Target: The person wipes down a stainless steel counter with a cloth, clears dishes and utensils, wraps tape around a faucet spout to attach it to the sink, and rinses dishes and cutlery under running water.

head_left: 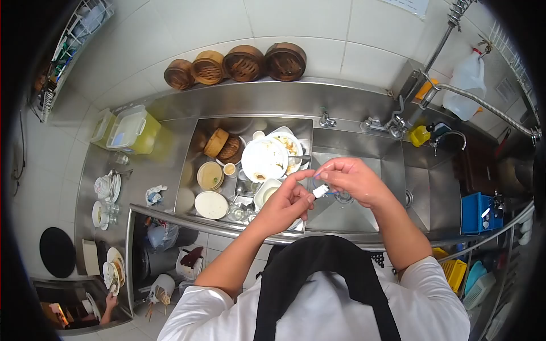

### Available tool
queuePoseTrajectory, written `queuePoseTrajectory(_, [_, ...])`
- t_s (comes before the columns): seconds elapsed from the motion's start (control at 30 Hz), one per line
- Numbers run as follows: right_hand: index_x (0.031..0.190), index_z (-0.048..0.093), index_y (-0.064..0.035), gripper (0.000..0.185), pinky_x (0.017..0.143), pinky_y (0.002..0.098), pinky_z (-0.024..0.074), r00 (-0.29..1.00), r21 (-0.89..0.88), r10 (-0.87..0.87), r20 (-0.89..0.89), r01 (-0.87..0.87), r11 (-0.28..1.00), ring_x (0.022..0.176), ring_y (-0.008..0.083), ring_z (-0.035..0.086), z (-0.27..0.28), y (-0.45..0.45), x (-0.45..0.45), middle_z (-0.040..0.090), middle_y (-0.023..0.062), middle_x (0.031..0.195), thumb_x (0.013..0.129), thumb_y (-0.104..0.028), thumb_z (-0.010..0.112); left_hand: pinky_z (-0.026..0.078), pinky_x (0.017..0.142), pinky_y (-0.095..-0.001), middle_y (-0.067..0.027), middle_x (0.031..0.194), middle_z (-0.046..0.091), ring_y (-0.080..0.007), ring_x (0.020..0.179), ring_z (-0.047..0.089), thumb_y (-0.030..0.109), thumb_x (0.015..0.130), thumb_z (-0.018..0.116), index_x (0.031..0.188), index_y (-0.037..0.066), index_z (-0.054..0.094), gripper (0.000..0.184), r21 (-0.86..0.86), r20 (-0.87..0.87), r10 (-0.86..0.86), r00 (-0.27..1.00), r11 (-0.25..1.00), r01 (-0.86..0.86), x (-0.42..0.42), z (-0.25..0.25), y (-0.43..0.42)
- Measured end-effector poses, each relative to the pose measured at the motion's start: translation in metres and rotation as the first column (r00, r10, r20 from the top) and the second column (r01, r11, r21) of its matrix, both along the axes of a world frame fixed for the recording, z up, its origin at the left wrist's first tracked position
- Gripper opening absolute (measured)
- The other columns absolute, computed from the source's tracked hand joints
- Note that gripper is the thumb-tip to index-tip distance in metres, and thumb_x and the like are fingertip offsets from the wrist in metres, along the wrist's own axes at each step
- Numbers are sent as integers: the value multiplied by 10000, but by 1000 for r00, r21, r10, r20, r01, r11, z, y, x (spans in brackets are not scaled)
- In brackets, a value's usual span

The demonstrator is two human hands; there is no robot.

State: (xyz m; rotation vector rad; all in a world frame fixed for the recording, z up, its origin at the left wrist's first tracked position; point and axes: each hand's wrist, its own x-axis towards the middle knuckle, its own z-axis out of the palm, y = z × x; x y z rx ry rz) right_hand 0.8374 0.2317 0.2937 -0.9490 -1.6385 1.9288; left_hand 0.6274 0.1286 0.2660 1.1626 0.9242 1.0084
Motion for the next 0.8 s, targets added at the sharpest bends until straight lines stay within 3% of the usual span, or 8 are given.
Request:
queuePoseTrajectory(0.23, [1068,744,-45,127,788,268,513,993,68,-30,-115,38,997,884,62,609,4,-17,12,722,-10,949,997,-147,719,433,602,-202,1,878,613,-43,679,524,170,1115,539,1397,81,585,299,-41,5,62,998,997,-62,-4,-14,10])
queuePoseTrajectory(0.33, [1021,727,-34,77,820,292,518,991,450,-112,74,67,891,895,105,635,7,-30,20,711,-1,913,989,-102,716,380,566,-204,-2,880,614,-50,637,477,178,1120,531,1388,81,602,294,-74,111,216,970,975,-208,-7,-18,14])
queuePoseTrajectory(0.43, [957,711,-29,64,851,333,530,976,646,66,-206,86,758,876,168,667,-13,-31,27,703,14,867,993,-75,685,354,549,-204,-26,876,604,-67,612,452,212,1120,533,1397,86,597,311,-151,236,298,925,951,-268,-19,-15,19])
queuePoseTrajectory(0.53, [973,670,-43,122,831,360,532,857,473,20,-514,264,841,777,187,634,-24,-34,32,622,-7,733,1034,-131,612,371,561,-227,-60,877,602,-81,611,451,243,1117,540,1422,73,591,352,-226,481,266,836,958,-175,-26,-17,18])
queuePoseTrajectory(0.6, [994,595,-80,183,764,402,501,589,-60,-40,-807,-15,998,598,134,508,-17,-40,26,432,-55,593,1076,-222,513,368,561,-226,-59,872,600,-81,611,445,249,1117,542,1420,71,593,355,-140,504,167,847,984,-110,-26,-24,15])
queuePoseTrajectory(0.63, [994,595,-80,183,764,402,501,586,-60,-48,-809,-2,998,598,134,508,-19,-38,23,432,-55,593,1076,-222,513,365,561,-225,-57,868,598,-81,610,440,254,1117,544,1418,68,595,358,-50,520,70,851,997,-51,-26,-25,14])
queuePoseTrajectory(0.7, [1048,553,-90,186,586,329,426,770,-618,-202,-605,-293,730,489,87,346,-30,-26,18,304,-80,559,1099,-242,458,379,563,-220,-56,861,628,-71,624,460,226,1107,570,1400,54,634,345,23,525,-25,851,1000,15,-27,-18,14])
queuePoseTrajectory(0.8, [1033,595,-83,202,494,300,363,760,-739,-276,-589,-368,564,449,75,299,-42,-10,12,315,-81,559,1095,-246,492,439,585,-210,-31,872,692,-46,671,528,115,1065,637,1348,28,704,304,38,73,-145,987,989,142,-32,0,15])
